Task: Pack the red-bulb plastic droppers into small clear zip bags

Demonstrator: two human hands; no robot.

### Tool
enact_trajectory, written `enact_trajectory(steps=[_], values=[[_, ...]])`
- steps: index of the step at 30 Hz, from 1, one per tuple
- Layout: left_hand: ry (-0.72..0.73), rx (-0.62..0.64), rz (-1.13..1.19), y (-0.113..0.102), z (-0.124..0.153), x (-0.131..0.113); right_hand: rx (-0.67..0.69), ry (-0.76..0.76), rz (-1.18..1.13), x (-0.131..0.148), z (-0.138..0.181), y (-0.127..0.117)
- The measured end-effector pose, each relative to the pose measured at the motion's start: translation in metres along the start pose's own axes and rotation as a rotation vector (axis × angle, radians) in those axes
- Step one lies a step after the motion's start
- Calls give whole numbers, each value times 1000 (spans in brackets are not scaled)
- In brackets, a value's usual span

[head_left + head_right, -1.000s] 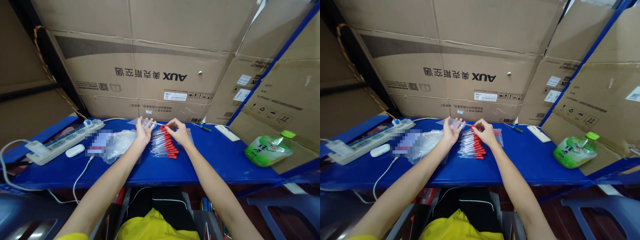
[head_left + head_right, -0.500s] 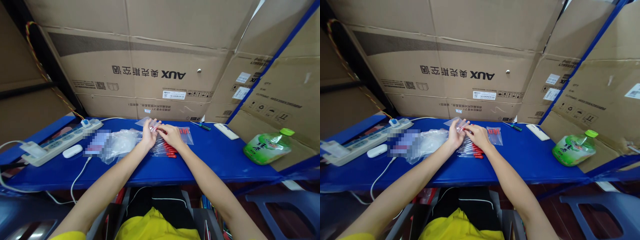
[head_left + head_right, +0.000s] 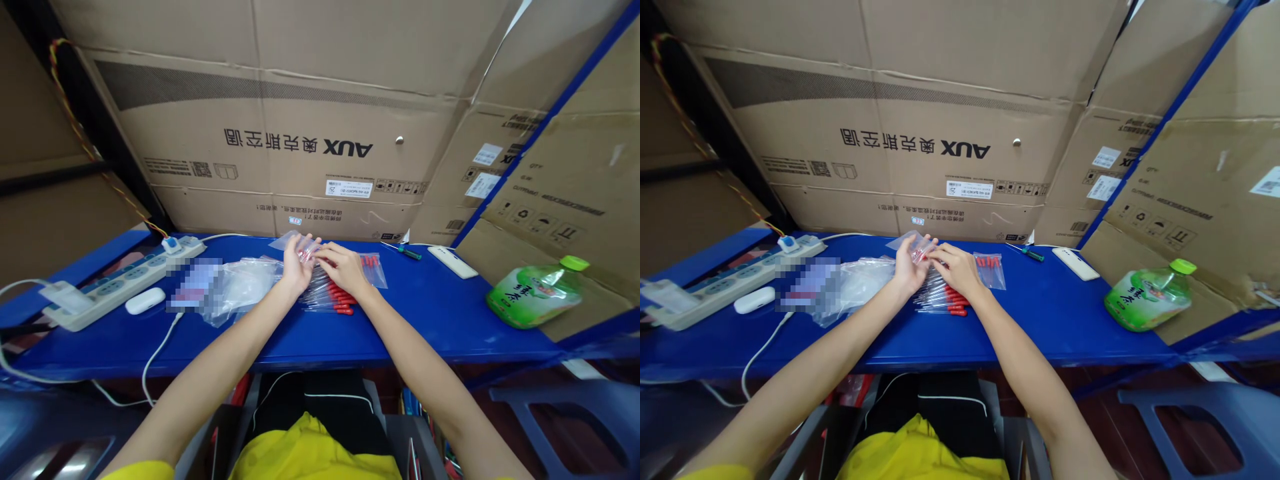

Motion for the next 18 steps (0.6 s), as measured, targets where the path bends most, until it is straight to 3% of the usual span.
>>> enact_trajectory(steps=[5, 11, 15, 18], values=[[66, -35, 69, 2, -1, -13, -82, 203, 28, -20, 3, -18], [100, -94, 90, -5, -6, -19, 80, 505, 51, -57, 12, -22], [101, -117, 82, -9, -8, -20, 169, 535, 27, -63, 15, -13], [116, -123, 82, -10, -8, -20, 161, 535, 9, -62, 14, -9]])
Point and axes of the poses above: each hand's wrist, its own z-axis away from the middle knuckle, its own y-axis out of the palm, x = y × z, the point moved 2 cm from there along -z, towards the middle knuckle, and after that the axes turned 15 degrees about x, right-handed, at the moved point
